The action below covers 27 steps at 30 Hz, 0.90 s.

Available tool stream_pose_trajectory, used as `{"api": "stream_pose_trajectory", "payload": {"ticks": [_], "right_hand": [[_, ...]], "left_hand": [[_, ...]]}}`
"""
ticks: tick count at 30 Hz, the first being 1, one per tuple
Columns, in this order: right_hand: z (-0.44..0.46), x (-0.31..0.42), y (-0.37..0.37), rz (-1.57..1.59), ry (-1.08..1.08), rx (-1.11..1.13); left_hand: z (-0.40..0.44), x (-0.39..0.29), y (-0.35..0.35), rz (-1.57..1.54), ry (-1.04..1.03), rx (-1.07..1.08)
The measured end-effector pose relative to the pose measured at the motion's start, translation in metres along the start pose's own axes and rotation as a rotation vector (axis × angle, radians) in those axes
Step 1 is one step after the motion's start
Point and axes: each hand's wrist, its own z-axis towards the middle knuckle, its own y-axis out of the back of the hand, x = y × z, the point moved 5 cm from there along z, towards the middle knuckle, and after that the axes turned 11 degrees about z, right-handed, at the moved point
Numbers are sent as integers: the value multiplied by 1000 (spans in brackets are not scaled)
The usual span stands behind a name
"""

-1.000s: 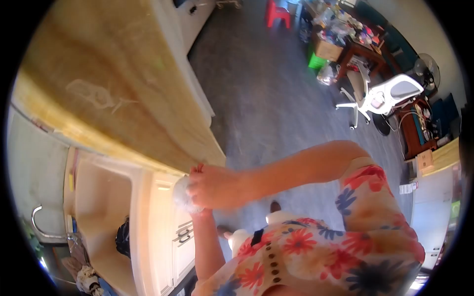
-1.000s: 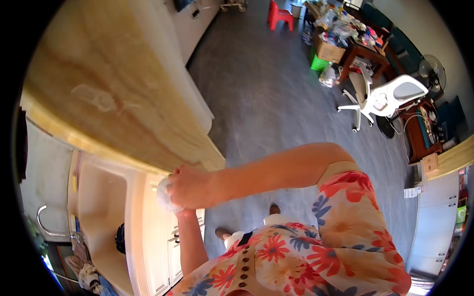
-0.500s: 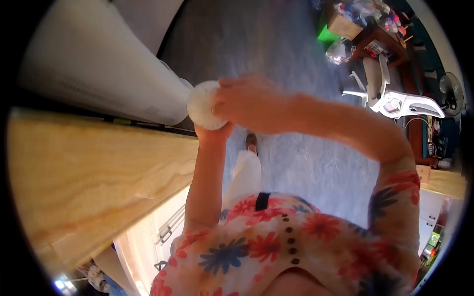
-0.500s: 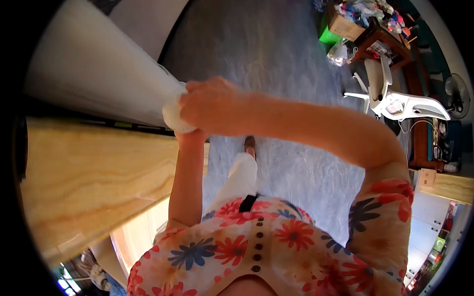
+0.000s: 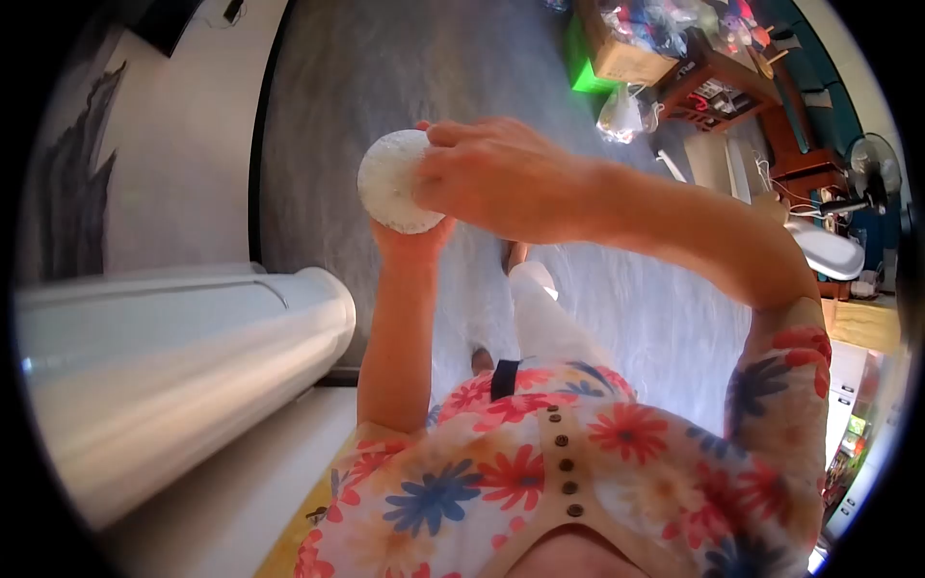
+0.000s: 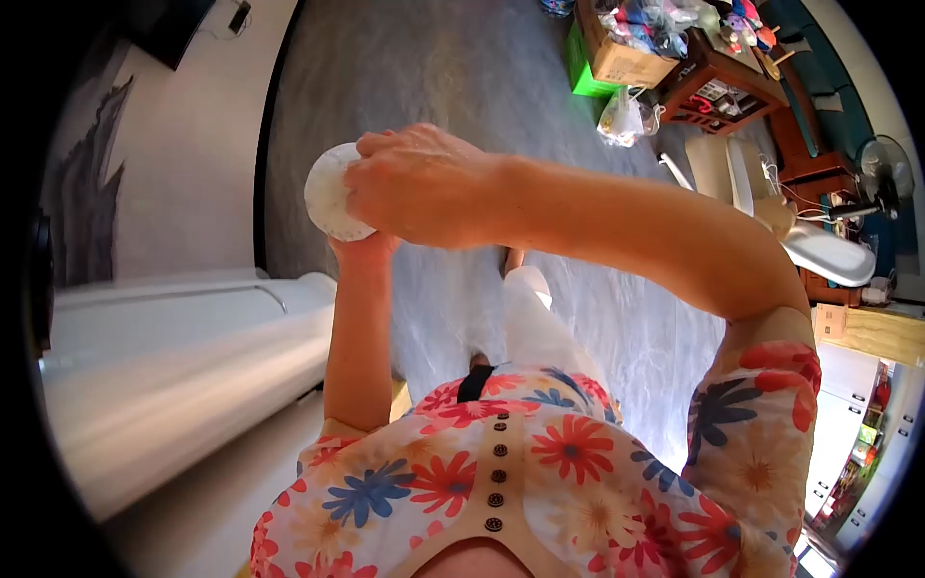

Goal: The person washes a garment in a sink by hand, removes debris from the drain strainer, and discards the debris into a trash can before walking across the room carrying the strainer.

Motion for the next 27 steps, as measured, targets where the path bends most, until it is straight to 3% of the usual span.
{"api": "stream_pose_trajectory", "payload": {"ticks": [3, 6, 9, 12, 14, 27], "right_hand": [[42, -89, 24, 37, 25, -32], [95, -174, 50, 22, 67, 58], [145, -215, 73, 81, 89, 132], [199, -282, 91, 32, 246, 57], [241, -330, 98, 31, 243, 73], [473, -672, 225, 30, 46, -32]], "left_hand": [[94, -19, -4, 45, -63, 322], [185, -48, -8, 148, -180, 191], [235, -84, -13, -61, -95, 237], [311, -129, -15, 80, -261, 123], [366, -161, -14, 98, -265, 139], [792, -330, -43, -64, 109, 184]]}}
